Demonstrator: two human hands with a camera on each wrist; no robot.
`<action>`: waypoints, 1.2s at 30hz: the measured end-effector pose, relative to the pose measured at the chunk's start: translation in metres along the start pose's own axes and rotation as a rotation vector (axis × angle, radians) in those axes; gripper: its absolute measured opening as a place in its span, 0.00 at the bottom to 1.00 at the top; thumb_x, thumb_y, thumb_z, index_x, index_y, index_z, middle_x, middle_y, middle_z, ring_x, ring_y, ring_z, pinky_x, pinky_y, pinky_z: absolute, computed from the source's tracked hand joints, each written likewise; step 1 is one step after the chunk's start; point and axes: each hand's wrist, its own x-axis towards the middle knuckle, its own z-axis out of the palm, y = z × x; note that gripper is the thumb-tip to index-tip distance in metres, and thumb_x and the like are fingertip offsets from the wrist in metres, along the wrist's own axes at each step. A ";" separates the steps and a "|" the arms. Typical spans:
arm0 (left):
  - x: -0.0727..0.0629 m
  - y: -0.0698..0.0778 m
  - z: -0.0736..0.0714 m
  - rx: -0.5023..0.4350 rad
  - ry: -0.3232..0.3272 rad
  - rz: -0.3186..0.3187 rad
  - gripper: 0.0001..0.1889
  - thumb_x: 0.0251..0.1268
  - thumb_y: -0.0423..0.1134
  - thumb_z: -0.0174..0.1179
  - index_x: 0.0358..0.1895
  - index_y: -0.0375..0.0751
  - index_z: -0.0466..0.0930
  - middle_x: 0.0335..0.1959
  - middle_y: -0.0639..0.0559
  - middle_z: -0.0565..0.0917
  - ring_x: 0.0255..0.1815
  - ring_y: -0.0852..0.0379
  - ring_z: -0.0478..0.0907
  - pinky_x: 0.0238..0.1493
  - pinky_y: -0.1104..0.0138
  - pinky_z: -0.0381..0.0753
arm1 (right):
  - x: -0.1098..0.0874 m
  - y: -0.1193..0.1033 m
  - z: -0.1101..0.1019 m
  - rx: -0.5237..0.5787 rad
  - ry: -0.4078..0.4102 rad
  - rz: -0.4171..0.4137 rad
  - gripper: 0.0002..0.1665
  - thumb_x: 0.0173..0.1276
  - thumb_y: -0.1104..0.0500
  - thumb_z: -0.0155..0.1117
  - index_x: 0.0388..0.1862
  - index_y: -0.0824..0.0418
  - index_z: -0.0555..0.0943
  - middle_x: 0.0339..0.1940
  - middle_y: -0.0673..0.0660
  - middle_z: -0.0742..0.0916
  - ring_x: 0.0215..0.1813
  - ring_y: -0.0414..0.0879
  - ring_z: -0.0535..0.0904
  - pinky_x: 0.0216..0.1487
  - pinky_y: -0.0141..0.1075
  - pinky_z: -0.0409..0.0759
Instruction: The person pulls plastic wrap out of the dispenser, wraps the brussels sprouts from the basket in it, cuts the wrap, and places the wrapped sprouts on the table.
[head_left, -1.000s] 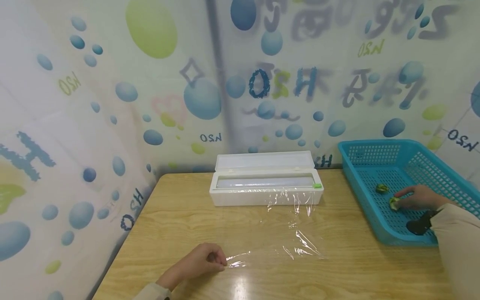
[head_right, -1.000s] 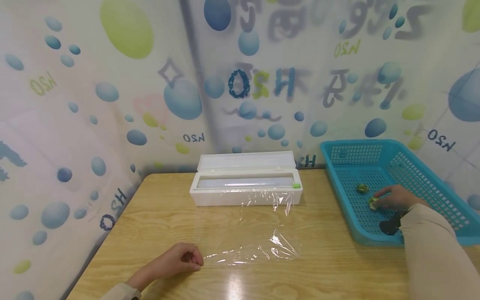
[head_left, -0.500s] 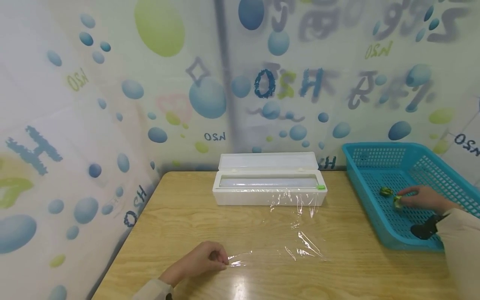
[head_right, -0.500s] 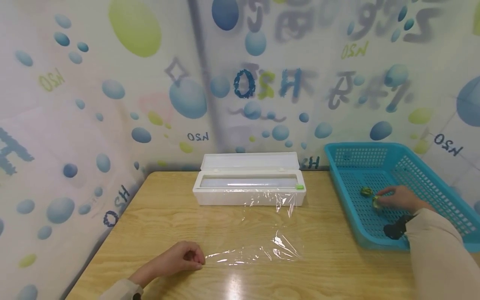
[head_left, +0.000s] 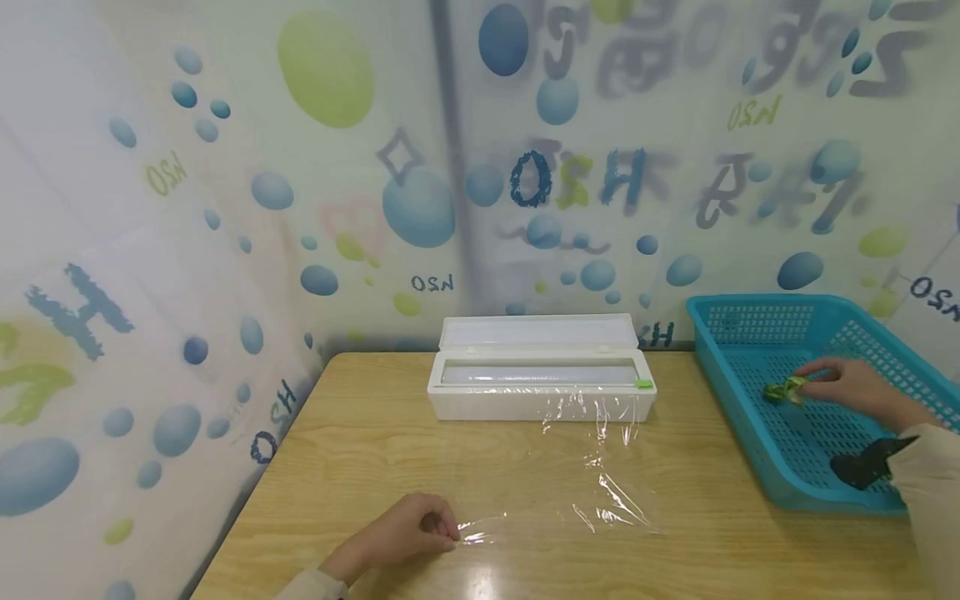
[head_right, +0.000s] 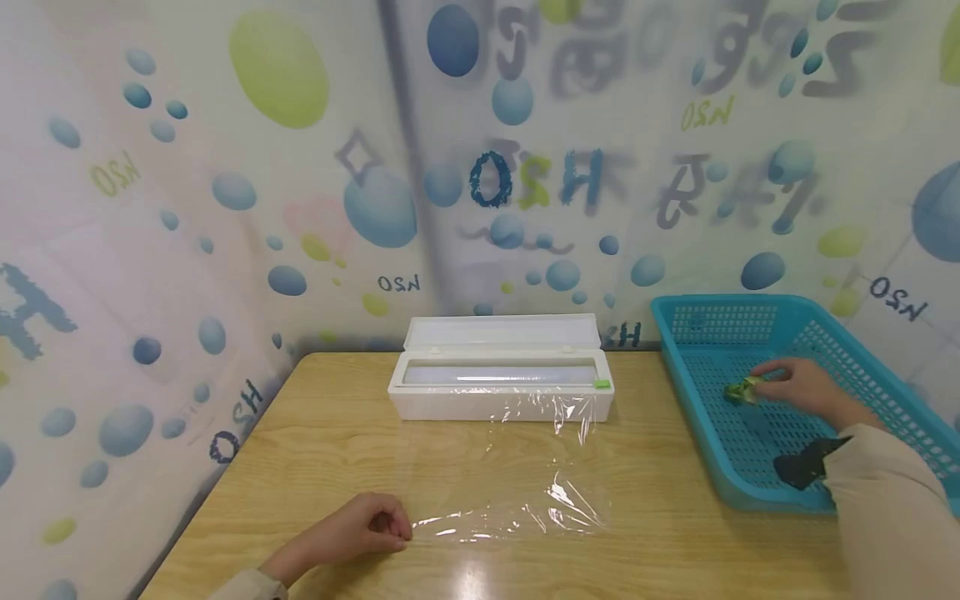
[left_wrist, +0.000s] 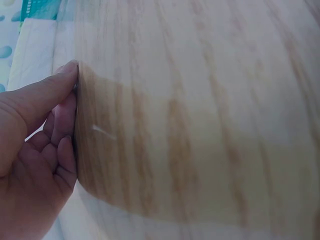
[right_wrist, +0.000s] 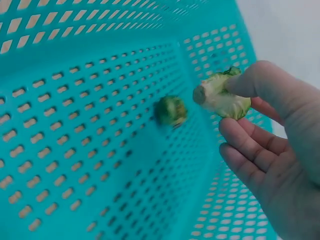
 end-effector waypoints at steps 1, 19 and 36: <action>0.000 0.000 0.000 -0.001 0.000 -0.002 0.04 0.53 0.32 0.65 0.29 0.39 0.79 0.26 0.59 0.78 0.28 0.67 0.73 0.32 0.72 0.75 | 0.000 -0.003 -0.002 -0.005 0.011 -0.011 0.27 0.65 0.55 0.59 0.51 0.78 0.70 0.41 0.75 0.79 0.41 0.64 0.76 0.34 0.52 0.76; 0.000 -0.001 0.000 -0.004 0.004 0.002 0.04 0.52 0.32 0.65 0.29 0.38 0.79 0.25 0.57 0.78 0.27 0.68 0.72 0.31 0.73 0.74 | -0.008 -0.067 -0.026 -0.025 0.094 -0.238 0.17 0.60 0.63 0.64 0.47 0.69 0.75 0.35 0.57 0.81 0.32 0.31 0.75 0.29 0.35 0.75; 0.001 -0.002 0.001 -0.010 0.006 -0.008 0.04 0.52 0.32 0.65 0.29 0.39 0.79 0.25 0.59 0.78 0.28 0.68 0.73 0.32 0.72 0.75 | -0.015 -0.111 -0.002 0.117 -0.062 -0.419 0.14 0.61 0.68 0.61 0.46 0.70 0.75 0.34 0.52 0.81 0.31 0.40 0.79 0.27 0.35 0.77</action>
